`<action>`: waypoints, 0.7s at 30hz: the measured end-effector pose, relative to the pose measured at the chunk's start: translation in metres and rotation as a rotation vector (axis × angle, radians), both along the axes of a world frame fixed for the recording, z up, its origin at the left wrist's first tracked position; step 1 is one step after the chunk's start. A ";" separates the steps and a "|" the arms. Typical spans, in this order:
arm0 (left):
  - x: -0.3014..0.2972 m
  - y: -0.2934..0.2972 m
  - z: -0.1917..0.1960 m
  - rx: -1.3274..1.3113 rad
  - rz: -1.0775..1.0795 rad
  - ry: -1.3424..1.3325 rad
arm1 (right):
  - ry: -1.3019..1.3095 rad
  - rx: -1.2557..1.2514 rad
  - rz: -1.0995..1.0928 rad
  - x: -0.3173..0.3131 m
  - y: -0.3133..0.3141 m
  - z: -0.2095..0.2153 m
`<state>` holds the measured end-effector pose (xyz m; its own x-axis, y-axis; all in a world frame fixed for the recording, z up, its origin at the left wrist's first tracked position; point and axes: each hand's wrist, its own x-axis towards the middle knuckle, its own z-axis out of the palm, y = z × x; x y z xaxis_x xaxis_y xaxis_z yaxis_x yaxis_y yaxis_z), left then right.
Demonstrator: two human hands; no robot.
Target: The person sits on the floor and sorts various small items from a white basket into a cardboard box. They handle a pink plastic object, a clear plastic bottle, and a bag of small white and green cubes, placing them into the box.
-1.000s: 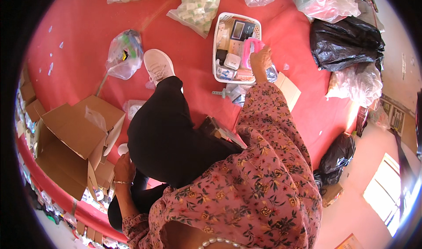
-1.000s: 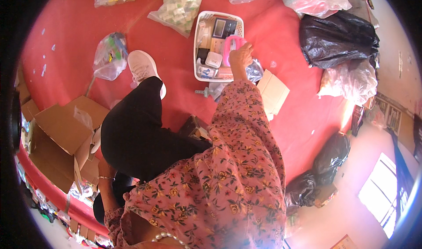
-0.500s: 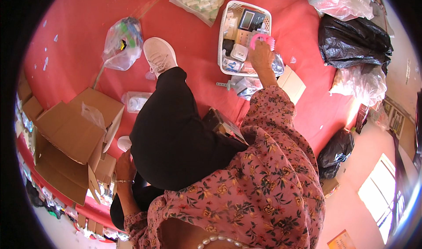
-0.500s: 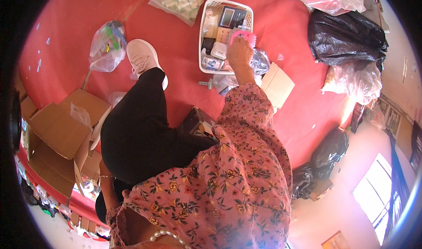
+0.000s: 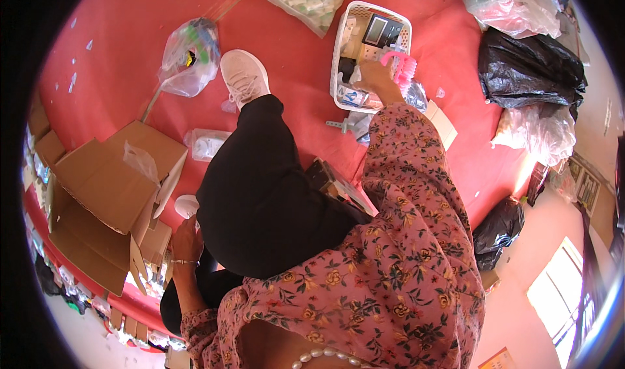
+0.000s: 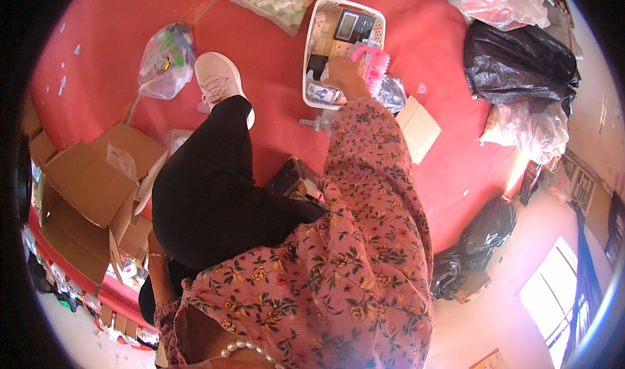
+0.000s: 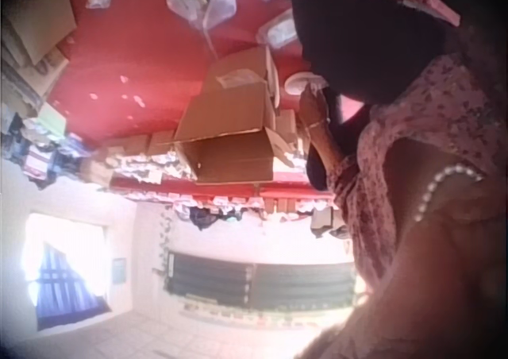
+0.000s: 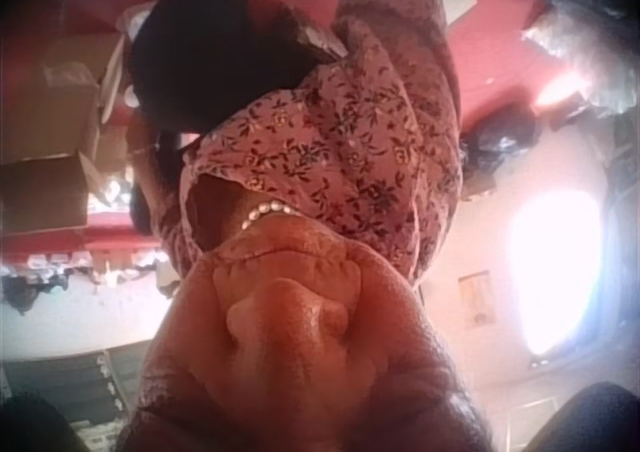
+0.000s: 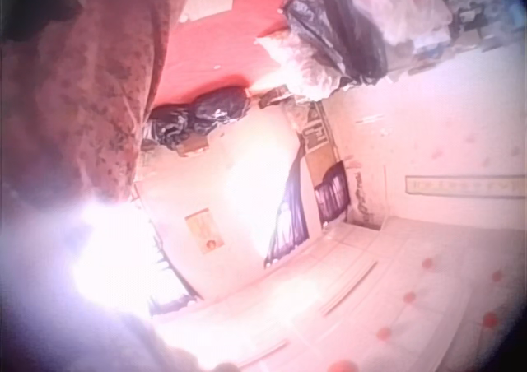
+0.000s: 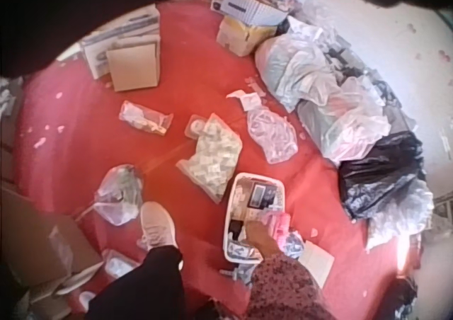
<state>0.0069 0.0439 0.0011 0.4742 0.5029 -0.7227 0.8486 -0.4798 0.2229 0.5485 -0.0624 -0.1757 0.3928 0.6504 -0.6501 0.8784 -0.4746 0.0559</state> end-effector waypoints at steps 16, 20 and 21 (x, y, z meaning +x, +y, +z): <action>-0.001 0.001 0.000 -0.035 0.028 0.018 | -0.020 0.248 0.108 -0.015 -0.020 0.003; 0.015 0.004 0.010 -0.046 0.053 0.019 | 0.019 0.217 0.015 -0.016 -0.016 0.014; 0.008 0.003 0.005 -0.059 0.025 0.013 | -0.017 0.203 0.012 -0.019 -0.015 0.014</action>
<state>0.0150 0.0470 0.0063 0.4528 0.4707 -0.7572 0.8630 -0.4448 0.2395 0.5292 -0.0769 -0.1620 0.3942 0.7720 -0.4986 0.8838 -0.4671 -0.0245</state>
